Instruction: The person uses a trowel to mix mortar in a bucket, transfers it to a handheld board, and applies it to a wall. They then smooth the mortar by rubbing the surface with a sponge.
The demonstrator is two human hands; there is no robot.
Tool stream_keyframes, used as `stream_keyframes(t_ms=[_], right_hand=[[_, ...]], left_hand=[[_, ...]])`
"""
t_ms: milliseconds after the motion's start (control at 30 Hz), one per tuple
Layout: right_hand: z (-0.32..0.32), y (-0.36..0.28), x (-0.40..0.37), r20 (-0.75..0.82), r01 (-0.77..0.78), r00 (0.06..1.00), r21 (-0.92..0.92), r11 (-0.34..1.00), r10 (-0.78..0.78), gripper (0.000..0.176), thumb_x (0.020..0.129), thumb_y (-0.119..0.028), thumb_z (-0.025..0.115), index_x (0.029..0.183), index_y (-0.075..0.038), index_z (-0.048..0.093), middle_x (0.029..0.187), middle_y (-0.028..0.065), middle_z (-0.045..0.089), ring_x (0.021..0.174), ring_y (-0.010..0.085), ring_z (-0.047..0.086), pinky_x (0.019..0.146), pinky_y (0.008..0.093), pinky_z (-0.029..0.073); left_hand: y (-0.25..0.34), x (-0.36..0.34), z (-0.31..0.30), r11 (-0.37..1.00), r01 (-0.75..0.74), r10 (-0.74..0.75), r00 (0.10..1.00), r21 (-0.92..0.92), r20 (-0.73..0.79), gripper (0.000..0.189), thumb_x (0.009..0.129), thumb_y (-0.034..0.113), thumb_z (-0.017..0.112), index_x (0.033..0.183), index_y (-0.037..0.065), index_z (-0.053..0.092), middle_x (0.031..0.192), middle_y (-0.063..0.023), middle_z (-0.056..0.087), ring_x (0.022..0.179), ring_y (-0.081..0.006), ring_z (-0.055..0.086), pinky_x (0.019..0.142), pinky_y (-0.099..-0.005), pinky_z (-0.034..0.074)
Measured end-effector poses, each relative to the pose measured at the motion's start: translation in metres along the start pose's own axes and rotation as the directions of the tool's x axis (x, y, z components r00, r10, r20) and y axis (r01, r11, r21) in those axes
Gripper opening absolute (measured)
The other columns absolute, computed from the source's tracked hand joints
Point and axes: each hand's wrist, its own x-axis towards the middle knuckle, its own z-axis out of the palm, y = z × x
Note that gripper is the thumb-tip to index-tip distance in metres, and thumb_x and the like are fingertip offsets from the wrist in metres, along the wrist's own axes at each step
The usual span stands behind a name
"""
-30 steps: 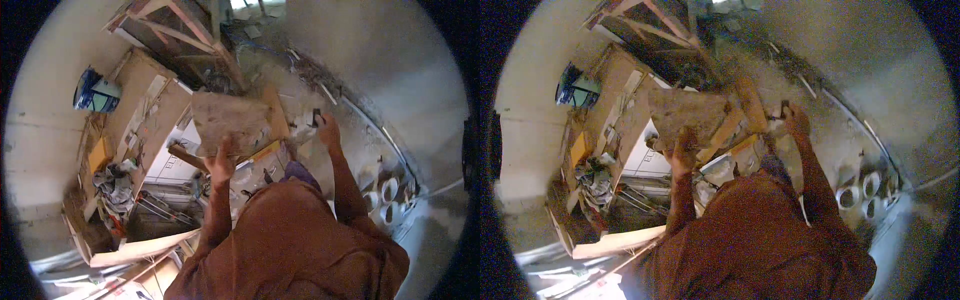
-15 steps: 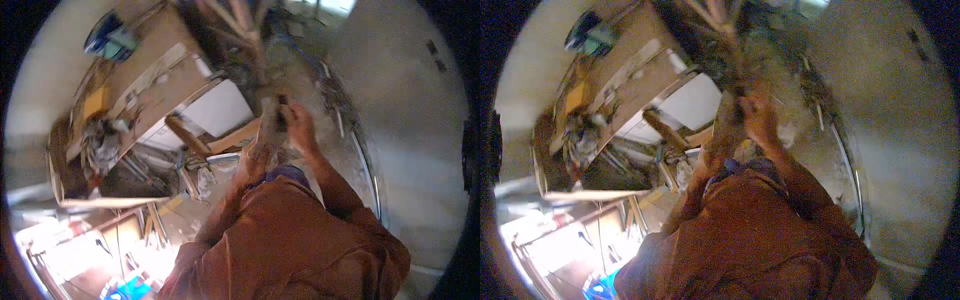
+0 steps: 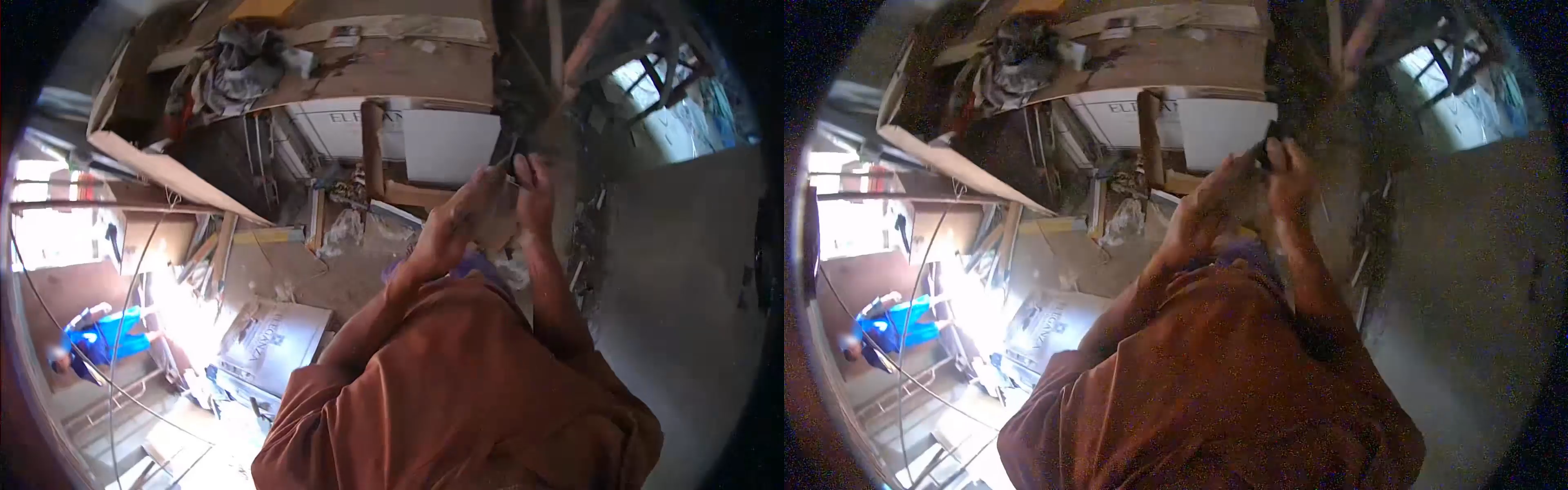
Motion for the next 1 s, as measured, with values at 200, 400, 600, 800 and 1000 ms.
stream_keyframes(t_ms=[200, 400, 600, 800, 1000], right_hand=[[0.061, -0.032, -0.017, 0.258, -0.034, 0.966, 0.136, 0.99, -0.003, 0.041, 0.092, -0.041, 0.061, 0.093, 0.0, 0.062, 0.086, 0.0038, 0.062, 0.076, 0.0168, 0.057, 0.067, 0.0336, 0.045], [0.107, 0.076, -0.013, 0.495, -0.089, 0.834, -0.316, 0.945, 0.244, 0.037, 0.092, -0.035, 0.059, 0.085, 0.001, 0.061, 0.069, 0.008, 0.056, 0.065, 0.0191, 0.055, 0.063, 0.0388, 0.044], [0.158, -0.025, -0.022, 0.464, 0.287, 0.856, -0.061, 0.956, -0.227, 0.034, 0.09, -0.03, 0.059, 0.078, 0.002, 0.053, 0.064, 0.0165, 0.053, 0.058, 0.0273, 0.053, 0.061, 0.0446, 0.041], [0.116, 0.139, 0.0, 0.653, 0.188, 0.74, -0.43, 0.883, 0.16, 0.033, 0.089, -0.028, 0.061, 0.078, 0.0, 0.051, 0.059, 0.0158, 0.047, 0.053, 0.0262, 0.045, 0.056, 0.0435, 0.039], [0.097, 0.156, 0.021, 0.55, -0.337, 0.686, -0.339, 0.878, 0.475, 0.03, 0.094, -0.023, 0.057, 0.074, -0.003, 0.048, 0.057, 0.0017, 0.048, 0.05, 0.0128, 0.05, 0.047, 0.0343, 0.041]], left_hand=[[-0.005, -0.039, -0.048, 0.997, 0.066, -0.071, 0.963, -0.029, -0.261, 0.058, 0.09, 0.012, 0.047, 0.146, 0.001, 0.033, 0.147, -0.0179, 0.041, 0.131, -0.0248, 0.046, 0.104, -0.0315, 0.039], [0.02, -0.081, -0.114, 0.99, 0.001, -0.092, 0.766, -0.142, -0.636, 0.059, 0.089, 0.012, 0.052, 0.142, -0.006, 0.036, 0.138, -0.0212, 0.05, 0.126, -0.0263, 0.05, 0.101, -0.0339, 0.041], [0.008, -0.088, -0.116, 0.967, 0.249, -0.237, 0.781, -0.06, -0.577, 0.055, 0.09, 0.015, 0.054, 0.139, -0.006, 0.04, 0.128, -0.0176, 0.056, 0.116, -0.0228, 0.054, 0.097, -0.0338, 0.044], [0.016, -0.104, -0.151, 0.818, -0.199, -0.41, 0.458, -0.54, -0.789, 0.041, 0.096, 0.023, 0.056, 0.129, -0.001, 0.051, 0.124, -0.0128, 0.06, 0.111, -0.0241, 0.059, 0.095, -0.0386, 0.048], [-0.024, -0.092, -0.147, 0.389, -0.408, -0.704, 0.446, -0.826, -0.552, 0.039, 0.098, 0.03, 0.053, 0.128, 0.005, 0.052, 0.128, -0.0108, 0.058, 0.112, -0.0277, 0.059, 0.097, -0.043, 0.048]])
